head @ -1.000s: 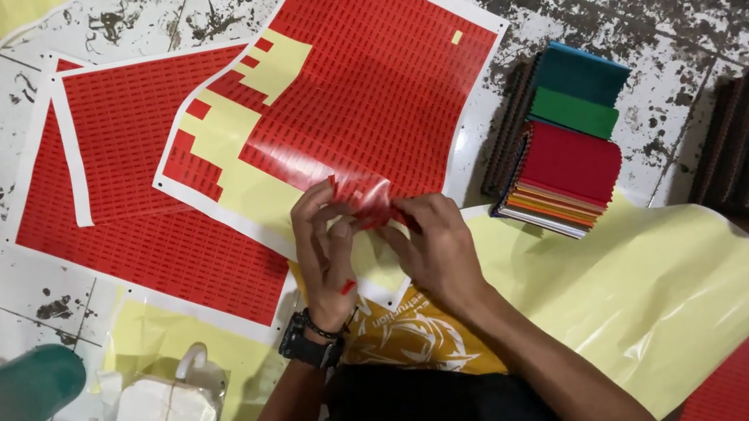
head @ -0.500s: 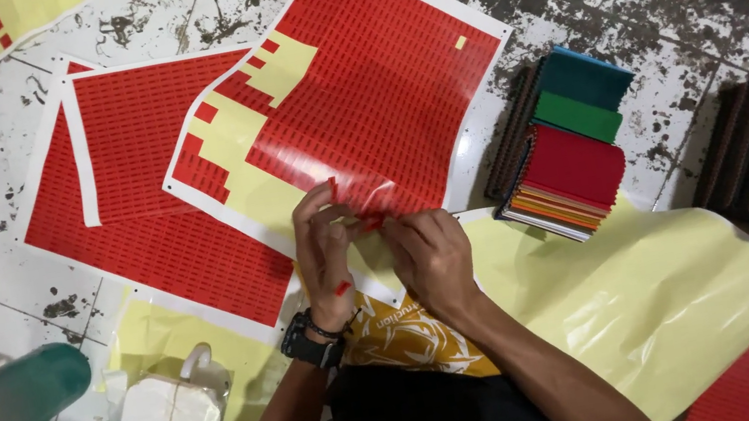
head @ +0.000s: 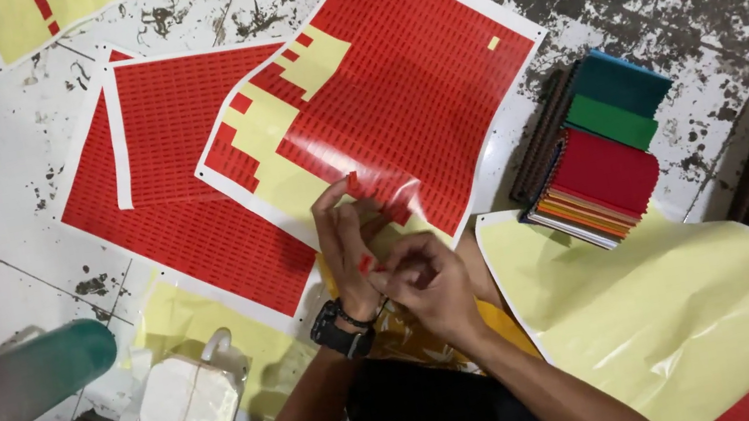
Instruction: The person sits on the floor and organizes a stack of colorful, textured material samples. They flip through the samples, peel off small red adhesive pieces, and then separate and stack blue samples.
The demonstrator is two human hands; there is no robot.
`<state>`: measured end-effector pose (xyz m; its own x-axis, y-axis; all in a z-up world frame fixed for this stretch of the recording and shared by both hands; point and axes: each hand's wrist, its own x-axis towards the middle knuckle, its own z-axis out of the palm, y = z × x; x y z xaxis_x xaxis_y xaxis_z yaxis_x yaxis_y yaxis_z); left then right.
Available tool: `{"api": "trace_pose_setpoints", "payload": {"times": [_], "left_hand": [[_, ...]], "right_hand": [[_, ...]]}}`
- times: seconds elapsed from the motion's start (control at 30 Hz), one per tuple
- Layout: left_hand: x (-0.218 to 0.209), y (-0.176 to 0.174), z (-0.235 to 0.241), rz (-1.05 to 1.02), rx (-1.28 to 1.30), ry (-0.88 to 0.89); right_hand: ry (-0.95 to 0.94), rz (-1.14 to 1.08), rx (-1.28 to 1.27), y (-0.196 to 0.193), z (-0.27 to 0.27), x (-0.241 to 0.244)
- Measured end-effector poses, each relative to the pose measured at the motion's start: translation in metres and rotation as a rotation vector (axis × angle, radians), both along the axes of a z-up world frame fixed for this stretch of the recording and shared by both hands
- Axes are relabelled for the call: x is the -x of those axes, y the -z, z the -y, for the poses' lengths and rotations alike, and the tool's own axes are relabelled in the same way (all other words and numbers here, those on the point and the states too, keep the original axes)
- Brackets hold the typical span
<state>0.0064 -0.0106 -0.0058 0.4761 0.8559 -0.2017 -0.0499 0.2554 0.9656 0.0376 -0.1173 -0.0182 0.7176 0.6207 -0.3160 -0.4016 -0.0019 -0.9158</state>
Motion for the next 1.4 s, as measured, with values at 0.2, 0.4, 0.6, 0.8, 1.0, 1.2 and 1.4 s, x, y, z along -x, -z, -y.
{"api": "trace_pose_setpoints", "payload": {"times": [0.2,0.4,0.6,0.8,1.0,1.2,1.4], "left_hand": [[-0.008,-0.007,0.005,-0.014,-0.044,0.023],[-0.020,-0.025,-0.006,-0.018,-0.269,0.296],[-0.116,-0.059,0.020,0.086,-0.396,0.768],[-0.193,-0.048,0.045,0.112,-0.552,0.963],[-0.219,-0.050,0.055,0.051,-0.500,1.048],[-0.231,-0.035,0.054,-0.047,-0.566,1.001],[-0.249,0.028,0.014,-0.308,-1.182,0.819]], "right_hand": [[0.130,-0.004,0.093,0.013,0.029,-0.040],[0.183,0.375,0.205,-0.001,0.063,-0.104],[0.094,0.730,0.247,-0.039,0.115,-0.183],[0.011,0.721,0.194,-0.090,0.139,-0.229],[-0.069,0.719,0.280,-0.098,0.146,-0.253],[-0.089,0.820,0.431,-0.076,0.143,-0.267],[-0.088,0.795,0.493,-0.004,0.121,-0.311]]}}
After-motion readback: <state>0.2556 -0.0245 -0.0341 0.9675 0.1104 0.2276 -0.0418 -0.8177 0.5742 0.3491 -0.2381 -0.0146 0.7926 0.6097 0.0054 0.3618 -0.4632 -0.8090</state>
